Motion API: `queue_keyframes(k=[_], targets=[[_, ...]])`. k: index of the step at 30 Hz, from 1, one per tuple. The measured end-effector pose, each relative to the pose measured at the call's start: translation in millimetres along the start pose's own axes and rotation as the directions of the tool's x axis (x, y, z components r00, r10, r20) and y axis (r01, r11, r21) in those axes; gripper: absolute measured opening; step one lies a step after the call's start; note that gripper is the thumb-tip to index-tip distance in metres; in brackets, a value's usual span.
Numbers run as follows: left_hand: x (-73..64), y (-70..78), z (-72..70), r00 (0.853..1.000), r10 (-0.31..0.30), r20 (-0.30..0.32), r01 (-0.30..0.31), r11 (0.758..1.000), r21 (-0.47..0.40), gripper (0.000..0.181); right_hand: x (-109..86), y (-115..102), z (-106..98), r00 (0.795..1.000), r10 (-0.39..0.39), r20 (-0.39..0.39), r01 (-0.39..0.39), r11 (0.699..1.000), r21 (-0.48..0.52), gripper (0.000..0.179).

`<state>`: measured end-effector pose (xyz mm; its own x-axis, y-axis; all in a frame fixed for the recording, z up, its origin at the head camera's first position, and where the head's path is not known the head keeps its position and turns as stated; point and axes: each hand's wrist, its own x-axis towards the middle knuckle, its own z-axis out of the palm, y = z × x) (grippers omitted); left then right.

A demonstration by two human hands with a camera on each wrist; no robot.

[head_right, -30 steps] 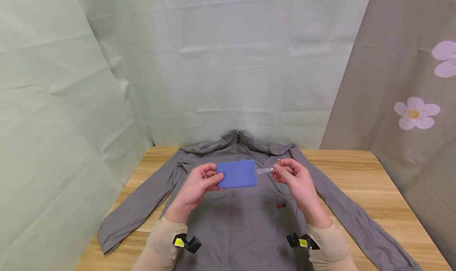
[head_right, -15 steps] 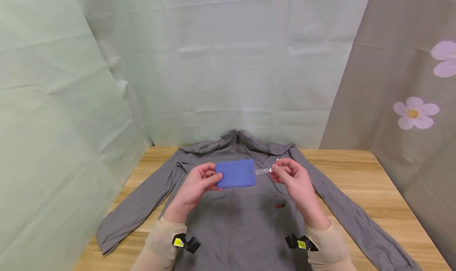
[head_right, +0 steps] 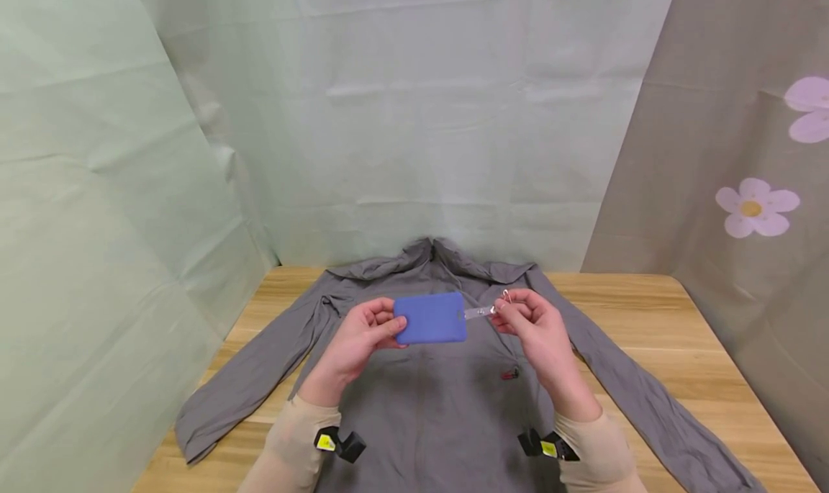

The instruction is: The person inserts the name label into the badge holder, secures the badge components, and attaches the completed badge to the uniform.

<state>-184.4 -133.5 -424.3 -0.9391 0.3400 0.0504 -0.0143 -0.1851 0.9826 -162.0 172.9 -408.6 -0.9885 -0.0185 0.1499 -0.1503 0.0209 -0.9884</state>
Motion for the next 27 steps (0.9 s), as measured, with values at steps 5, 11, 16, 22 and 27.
queue_keyframes(k=[5, 11, 16, 22, 27], targets=[[0.1, -0.1, 0.6, 1.000, 0.001, 0.002, -0.001, 1.000, 0.006, 0.016, -1.4, -1.4, 1.0, 1.000, 0.007, 0.019, -0.007, 1.000, 0.018, 0.026], [0.6, -2.4, 0.5, 1.000, -0.002, 0.004, 0.002, 1.000, 0.007, 0.015, -2.6, -1.2, 2.0, 0.998, 0.018, 0.061, -0.023, 0.997, 0.075, 0.021], [0.4, -3.4, 0.9, 1.000, -0.008, 0.007, 0.007, 1.000, 0.009, 0.016, -1.7, 0.6, 0.9, 0.985, 0.039, 0.166, -0.062, 0.988, 0.138, 0.013], [0.6, -3.8, 0.7, 1.000, -0.009, 0.012, 0.009, 1.000, 0.014, 0.017, -0.8, 2.0, 0.6, 0.971, 0.038, 0.237, -0.088, 0.975, 0.202, 0.007], [0.8, -4.2, 0.1, 1.000, -0.009, 0.012, 0.009, 1.000, 0.012, 0.017, -1.0, 2.4, -0.5, 0.963, 0.044, 0.268, -0.114, 0.962, 0.250, 0.005]])
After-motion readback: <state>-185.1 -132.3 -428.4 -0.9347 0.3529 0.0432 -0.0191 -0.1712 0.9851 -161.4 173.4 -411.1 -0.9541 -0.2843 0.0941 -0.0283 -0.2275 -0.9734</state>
